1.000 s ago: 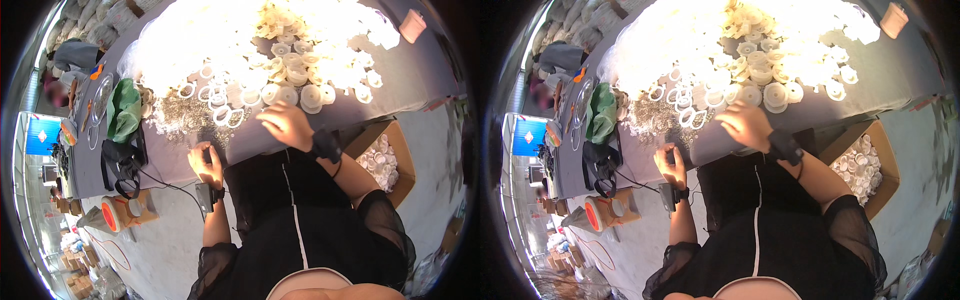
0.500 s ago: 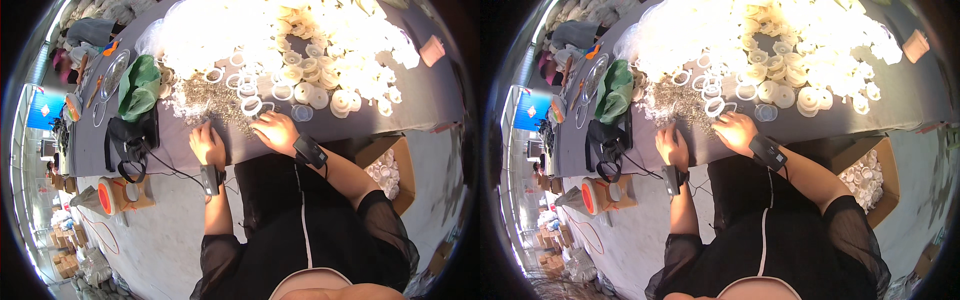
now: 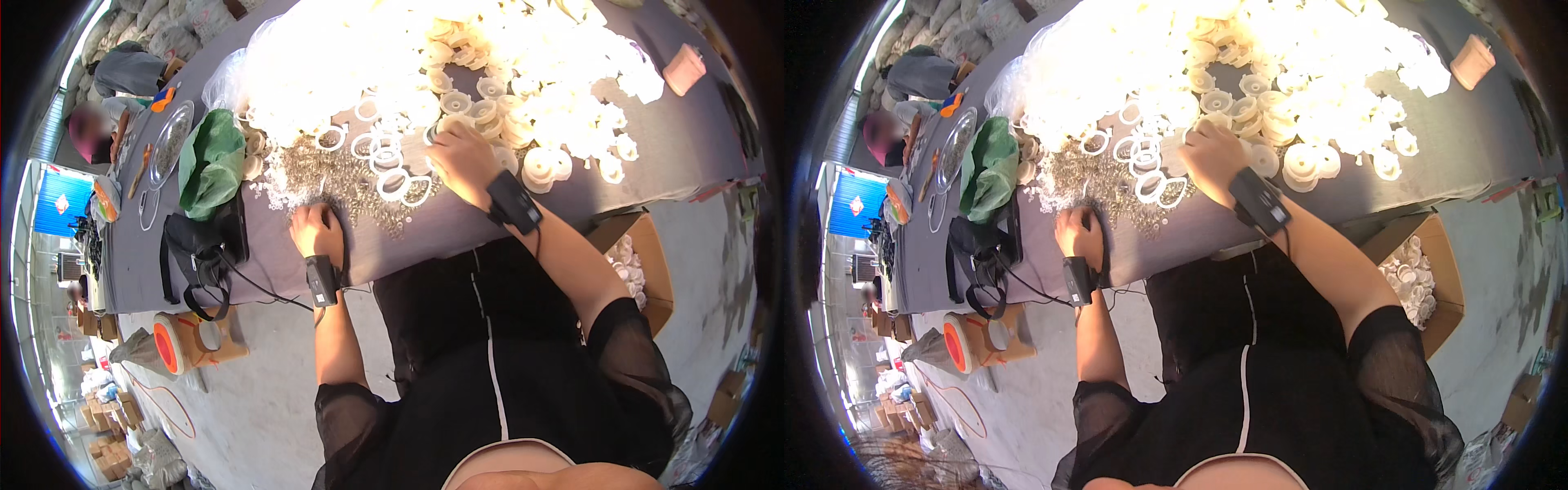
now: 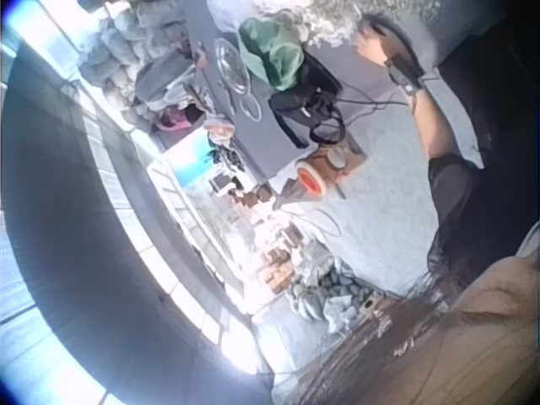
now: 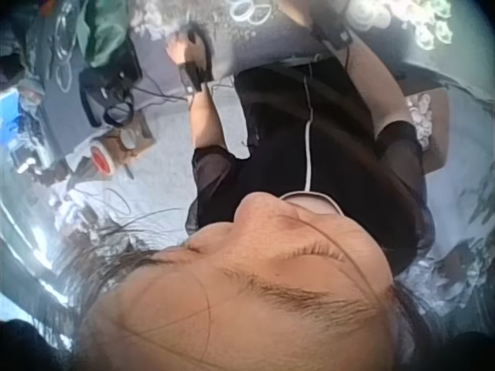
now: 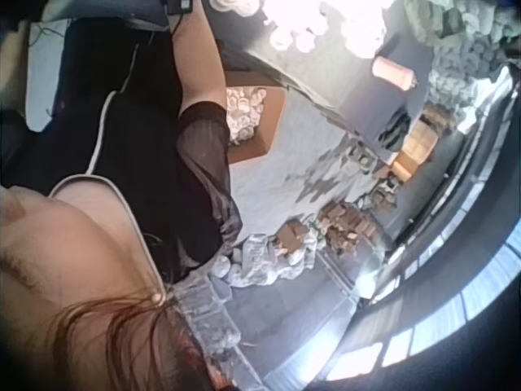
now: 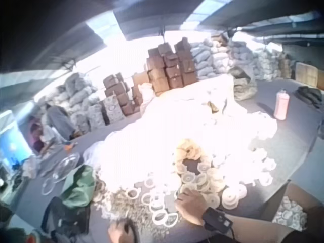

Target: The person assembles small plastic rings, metal washers, and pins by hand at a workstation.

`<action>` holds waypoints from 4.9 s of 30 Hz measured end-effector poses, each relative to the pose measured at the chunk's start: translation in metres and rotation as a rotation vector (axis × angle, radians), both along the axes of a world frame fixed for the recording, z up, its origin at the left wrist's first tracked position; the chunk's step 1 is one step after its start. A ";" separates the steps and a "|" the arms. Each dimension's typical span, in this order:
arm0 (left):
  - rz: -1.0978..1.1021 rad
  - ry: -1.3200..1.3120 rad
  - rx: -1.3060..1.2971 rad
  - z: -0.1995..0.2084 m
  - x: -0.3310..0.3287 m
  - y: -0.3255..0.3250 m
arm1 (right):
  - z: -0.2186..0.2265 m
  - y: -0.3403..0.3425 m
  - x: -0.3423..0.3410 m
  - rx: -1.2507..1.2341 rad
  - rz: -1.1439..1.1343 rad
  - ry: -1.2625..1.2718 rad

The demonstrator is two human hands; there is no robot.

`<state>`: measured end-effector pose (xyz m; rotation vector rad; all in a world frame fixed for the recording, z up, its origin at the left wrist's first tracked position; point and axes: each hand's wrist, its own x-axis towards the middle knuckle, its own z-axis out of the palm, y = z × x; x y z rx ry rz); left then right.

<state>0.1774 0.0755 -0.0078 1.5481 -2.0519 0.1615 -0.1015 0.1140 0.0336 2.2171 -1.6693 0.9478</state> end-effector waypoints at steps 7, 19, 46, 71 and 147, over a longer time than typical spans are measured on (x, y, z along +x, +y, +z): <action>-0.033 0.158 -0.048 0.007 -0.016 0.019 | -0.029 -0.079 0.004 0.118 -0.050 0.245; -0.318 0.227 0.061 0.034 -0.061 0.016 | 0.008 -0.023 0.014 0.312 0.168 -0.605; -0.327 0.633 0.316 0.030 -0.124 0.034 | -0.024 0.079 -0.013 0.512 0.204 -1.428; -0.673 0.755 0.450 0.045 -0.116 0.052 | -0.024 0.067 -0.004 0.516 0.372 -1.506; -0.720 0.211 -0.111 0.030 -0.128 0.048 | -0.023 0.064 -0.013 0.835 0.381 -1.907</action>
